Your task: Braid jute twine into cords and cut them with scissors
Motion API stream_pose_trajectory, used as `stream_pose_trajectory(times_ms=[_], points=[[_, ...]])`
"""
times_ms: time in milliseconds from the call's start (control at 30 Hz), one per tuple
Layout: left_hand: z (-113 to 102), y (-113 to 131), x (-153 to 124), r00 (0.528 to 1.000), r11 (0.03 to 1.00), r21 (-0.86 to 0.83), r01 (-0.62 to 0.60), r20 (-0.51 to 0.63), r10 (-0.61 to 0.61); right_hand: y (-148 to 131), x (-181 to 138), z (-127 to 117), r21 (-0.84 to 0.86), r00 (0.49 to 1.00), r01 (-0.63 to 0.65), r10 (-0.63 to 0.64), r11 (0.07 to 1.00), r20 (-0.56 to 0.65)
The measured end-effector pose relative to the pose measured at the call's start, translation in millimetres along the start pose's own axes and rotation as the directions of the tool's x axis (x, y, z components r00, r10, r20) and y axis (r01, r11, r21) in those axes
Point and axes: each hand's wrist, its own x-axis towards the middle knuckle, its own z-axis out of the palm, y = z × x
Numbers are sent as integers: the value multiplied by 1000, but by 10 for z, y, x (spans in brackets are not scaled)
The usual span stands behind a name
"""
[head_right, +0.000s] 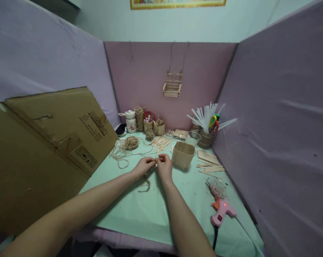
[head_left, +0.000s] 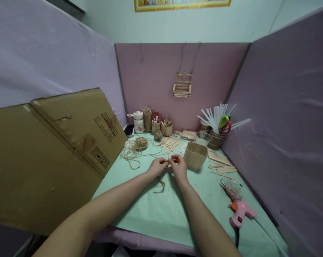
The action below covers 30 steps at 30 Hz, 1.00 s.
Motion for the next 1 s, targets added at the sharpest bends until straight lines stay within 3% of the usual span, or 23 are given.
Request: stream_pose_trajectory(times_ms=[100,167,333,500,700,1000], points=[[-22,90,69,999,999,10,35,32,-35,29,24,-18,-22,999,42,-43,999,-13],[0,93,83,999,996,-73,43,34,-40,47,33,-26,-38,998,57,-57,998,-18],[142,-100,26,991,962,-265,70,-95,-98,84,6,-16,-82,997,72,-72,994,-2],[187,-278,-12,978,989,-140,-47,-210,16,134,-14,-3,-83,998,64,-64,995,4],[154,-251,-50,962,997,-50,-61,-268,46,164,3,-12,-29,997,15,-13,999,73],[87,-178,-134,923,985,63,-160,-343,172,111,-60,15,-147,978,183,-165,972,124]])
